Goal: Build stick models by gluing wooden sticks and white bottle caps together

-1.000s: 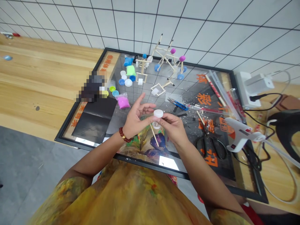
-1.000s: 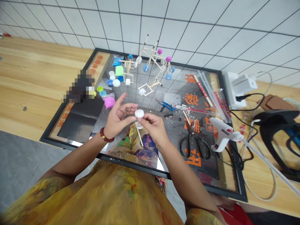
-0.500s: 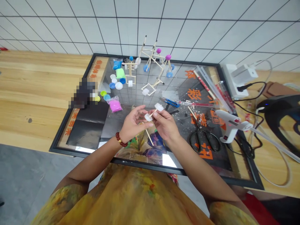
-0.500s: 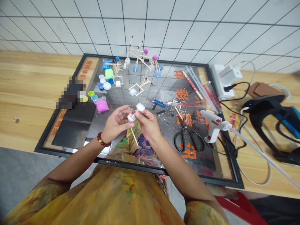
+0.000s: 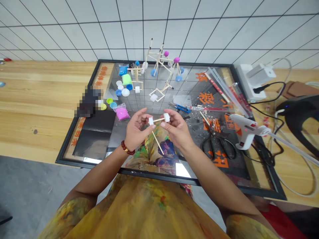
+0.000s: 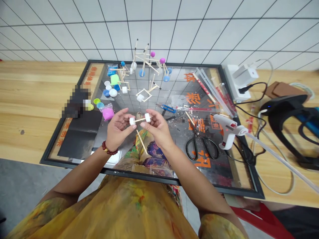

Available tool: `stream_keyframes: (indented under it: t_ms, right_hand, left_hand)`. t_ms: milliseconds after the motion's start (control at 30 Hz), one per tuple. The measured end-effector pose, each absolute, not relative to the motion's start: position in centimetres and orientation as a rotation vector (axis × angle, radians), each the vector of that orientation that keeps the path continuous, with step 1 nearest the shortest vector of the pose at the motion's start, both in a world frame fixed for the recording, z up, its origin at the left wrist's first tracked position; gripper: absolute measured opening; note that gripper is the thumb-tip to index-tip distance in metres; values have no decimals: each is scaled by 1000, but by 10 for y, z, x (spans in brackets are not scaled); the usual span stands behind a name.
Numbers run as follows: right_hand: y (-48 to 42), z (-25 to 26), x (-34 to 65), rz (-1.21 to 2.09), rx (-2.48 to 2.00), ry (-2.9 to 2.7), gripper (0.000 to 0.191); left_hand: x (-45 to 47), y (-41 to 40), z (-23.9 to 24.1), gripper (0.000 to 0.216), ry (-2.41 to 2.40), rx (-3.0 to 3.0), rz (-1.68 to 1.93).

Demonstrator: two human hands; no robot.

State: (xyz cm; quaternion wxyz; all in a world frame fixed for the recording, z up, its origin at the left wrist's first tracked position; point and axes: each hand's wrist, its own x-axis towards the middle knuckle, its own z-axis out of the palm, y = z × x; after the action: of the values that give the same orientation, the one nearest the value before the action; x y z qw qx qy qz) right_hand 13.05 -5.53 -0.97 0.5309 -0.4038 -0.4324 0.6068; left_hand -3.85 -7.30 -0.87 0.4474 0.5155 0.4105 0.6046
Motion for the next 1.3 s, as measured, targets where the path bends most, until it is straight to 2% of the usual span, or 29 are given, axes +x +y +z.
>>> stream_keyframes:
  t_ms: [167,467,533,633,700,767,933,1133,1300]
  right_hand:
    - [-55,-8,131,1412,-964,-1060,44]
    - [-52,-19,136,1406,-967,-1141,40]
    - [-52,-18,140,1279,-1010,-1290,43]
    - [-53,-8,147,748,-1087,-1657,48]
    - [-55,-1,150,360,-1096,-1869,39]
    - [-58,4,150,134,-1088,-2007,28]
    - [-61,-1,147,31,-1064,-2139,15]
    - [-58,-10,148,-26,-1035,-2101,22]
    - [-59,-10,147,-46,-1058,-2036,20]
  left_hand:
    - [-41,-72,-9,66,1044,1249,1481]
    - [-42,-70,-11,69,1054,1239,1526]
    - [-42,-70,-11,68,1070,1288,1540]
    - [-41,-71,-11,70,1097,1449,1523]
    - [-41,-72,-12,71,1102,1557,1493]
    - [-40,-73,-13,72,1096,1636,1475]
    - [-38,-77,-11,75,1075,1759,1447]
    - [-36,-79,-11,79,1118,1783,1408]
    - [-30,-80,-14,88,1173,1655,1437]
